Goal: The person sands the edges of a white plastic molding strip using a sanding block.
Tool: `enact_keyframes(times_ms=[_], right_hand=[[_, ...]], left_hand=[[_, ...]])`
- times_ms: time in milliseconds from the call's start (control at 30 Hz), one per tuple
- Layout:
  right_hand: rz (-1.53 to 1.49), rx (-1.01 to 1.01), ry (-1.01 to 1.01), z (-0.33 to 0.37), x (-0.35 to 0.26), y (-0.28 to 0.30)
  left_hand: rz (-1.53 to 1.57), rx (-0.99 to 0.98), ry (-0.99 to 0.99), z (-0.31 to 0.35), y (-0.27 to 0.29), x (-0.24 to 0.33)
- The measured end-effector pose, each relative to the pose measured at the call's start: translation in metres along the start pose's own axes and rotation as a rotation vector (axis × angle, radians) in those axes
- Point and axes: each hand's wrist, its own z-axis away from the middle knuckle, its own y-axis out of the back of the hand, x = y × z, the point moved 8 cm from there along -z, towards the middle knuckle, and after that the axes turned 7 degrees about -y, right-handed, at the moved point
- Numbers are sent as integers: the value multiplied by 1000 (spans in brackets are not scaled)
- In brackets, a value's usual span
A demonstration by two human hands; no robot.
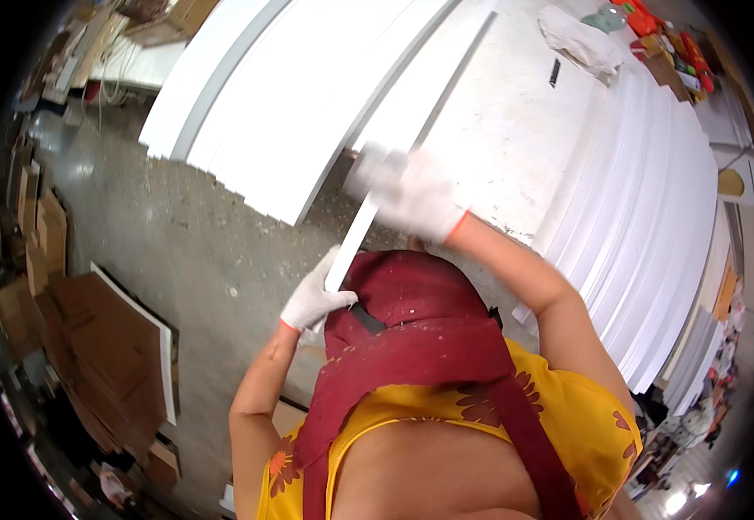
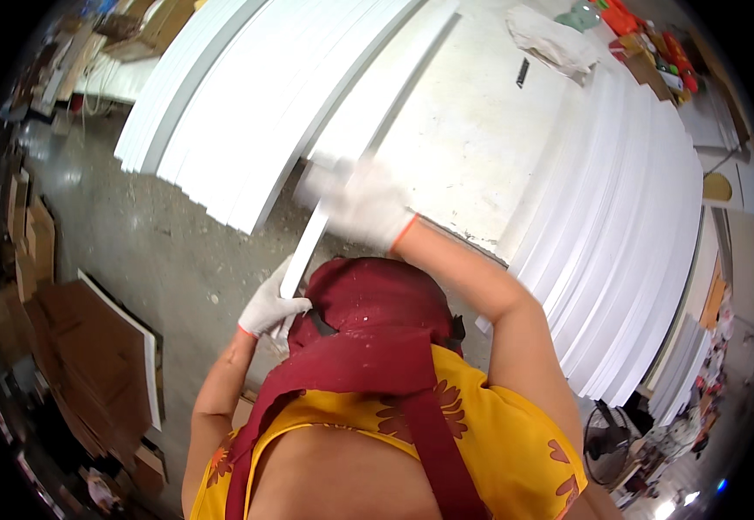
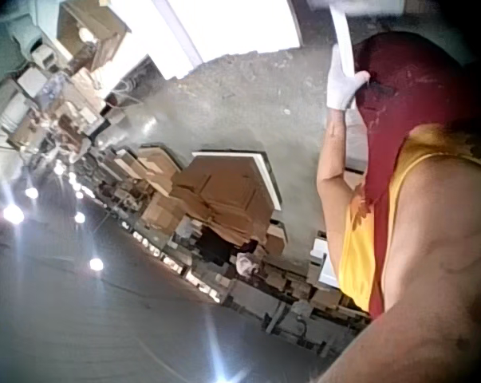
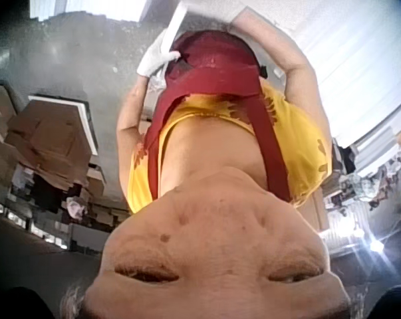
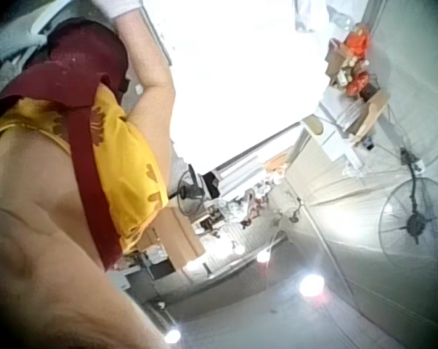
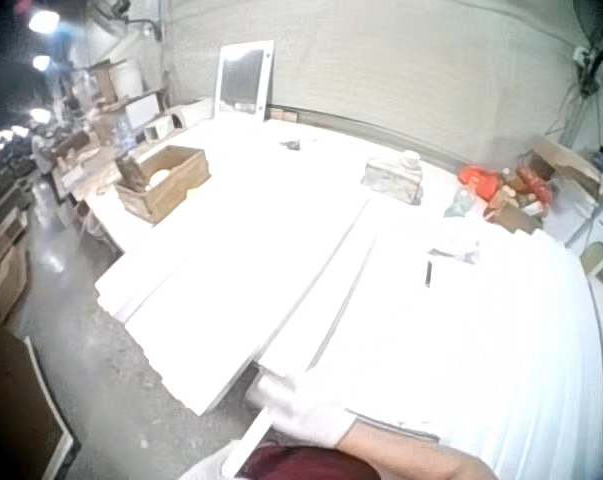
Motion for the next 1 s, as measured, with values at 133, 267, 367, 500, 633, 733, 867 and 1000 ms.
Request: enact_keyframes(times_ms=[133,267,367,500,633,733,867,1000], right_hand=[[-284,-168,146,62,-95,-1],[-296,-117,100,55,-67,7],[-109,-98,-73,28,32,17],[133,53,-522,-15,221,50],[83,-54,-956,-44,380,51],[84,-8,-979,-48,386,49],[168,148,-850,-30,358,35],[393,6,-696,-39,291,21]], left_hand=[[-104,-130,107,15,-10,-9],[-31,-112,304,85,-7,-21],[64,-56,306,114,-4,-16],[199,-117,458,131,-4,-46],[370,-150,441,127,0,-77],[375,-192,447,130,1,-92],[503,-203,570,136,4,-114],[466,-178,497,129,5,-116]])
